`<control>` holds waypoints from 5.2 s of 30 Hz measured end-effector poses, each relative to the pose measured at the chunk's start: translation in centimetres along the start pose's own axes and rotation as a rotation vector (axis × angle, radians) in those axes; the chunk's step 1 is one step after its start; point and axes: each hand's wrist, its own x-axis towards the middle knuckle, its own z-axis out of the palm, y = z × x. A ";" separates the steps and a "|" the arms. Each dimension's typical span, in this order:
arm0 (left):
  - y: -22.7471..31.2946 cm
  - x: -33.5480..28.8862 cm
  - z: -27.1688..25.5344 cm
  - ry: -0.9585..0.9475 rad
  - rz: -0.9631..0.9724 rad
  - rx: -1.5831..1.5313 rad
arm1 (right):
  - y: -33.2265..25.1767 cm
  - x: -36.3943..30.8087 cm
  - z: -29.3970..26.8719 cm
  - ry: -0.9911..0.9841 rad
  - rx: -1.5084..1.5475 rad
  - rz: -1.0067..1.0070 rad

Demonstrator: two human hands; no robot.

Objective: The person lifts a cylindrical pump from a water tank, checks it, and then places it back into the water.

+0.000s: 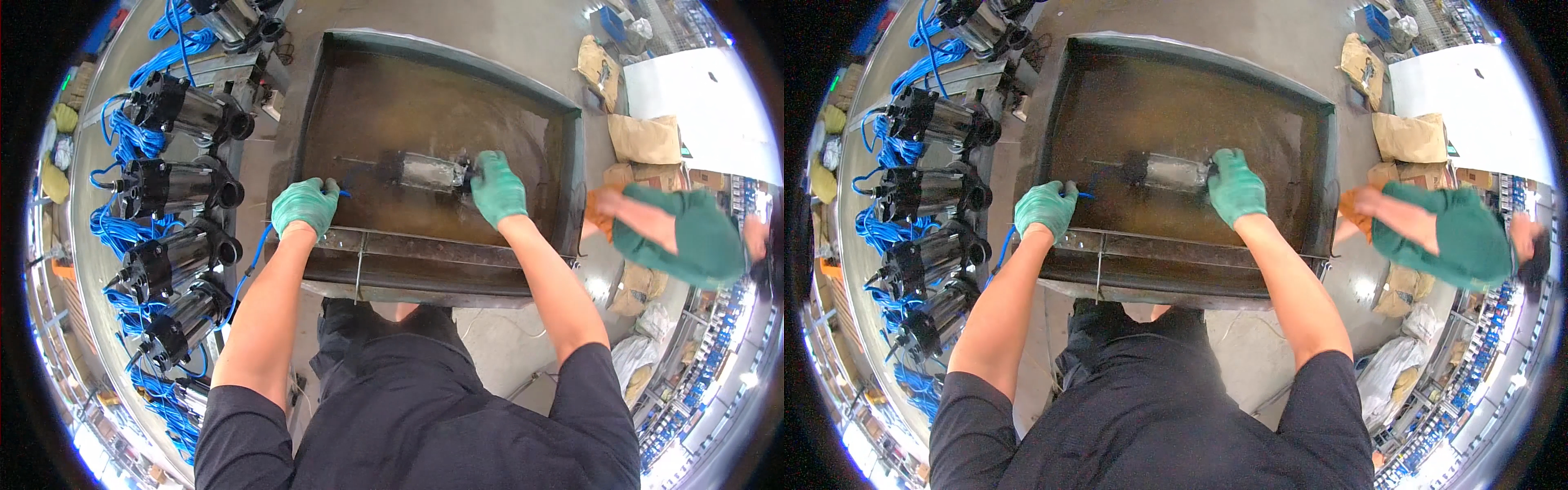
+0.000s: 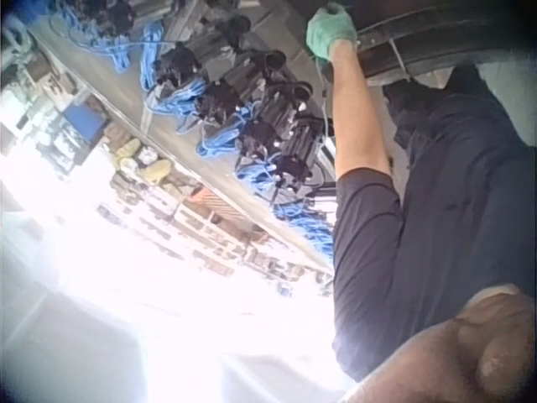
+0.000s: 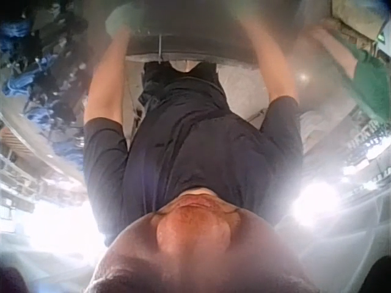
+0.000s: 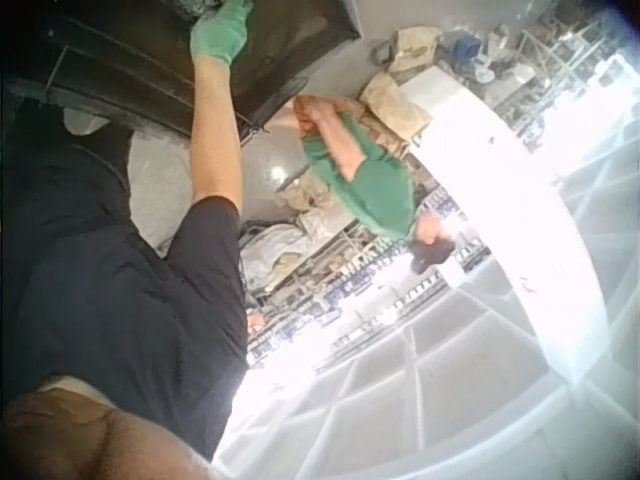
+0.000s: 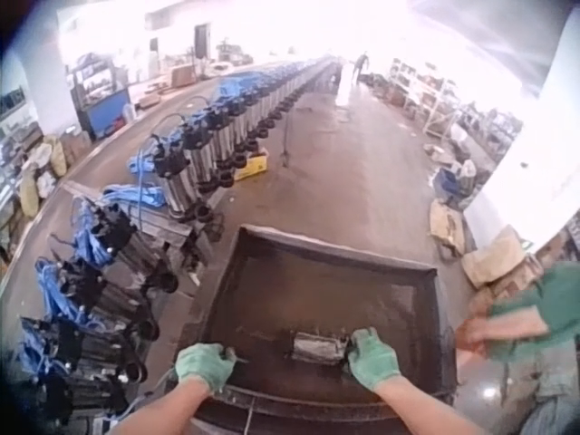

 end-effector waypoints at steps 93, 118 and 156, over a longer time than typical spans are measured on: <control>0.9 -0.6 1.1 0.171 -0.021 0.032 | 16.0 -9.6 -0.6 -0.003 0.053 0.508; 0.8 -0.4 1.2 0.171 -0.019 0.028 | 15.9 -9.7 -0.6 0.009 0.078 0.516; 1.3 -0.5 0.6 0.103 -0.048 0.044 | 15.6 -9.6 -1.1 -0.026 0.073 0.533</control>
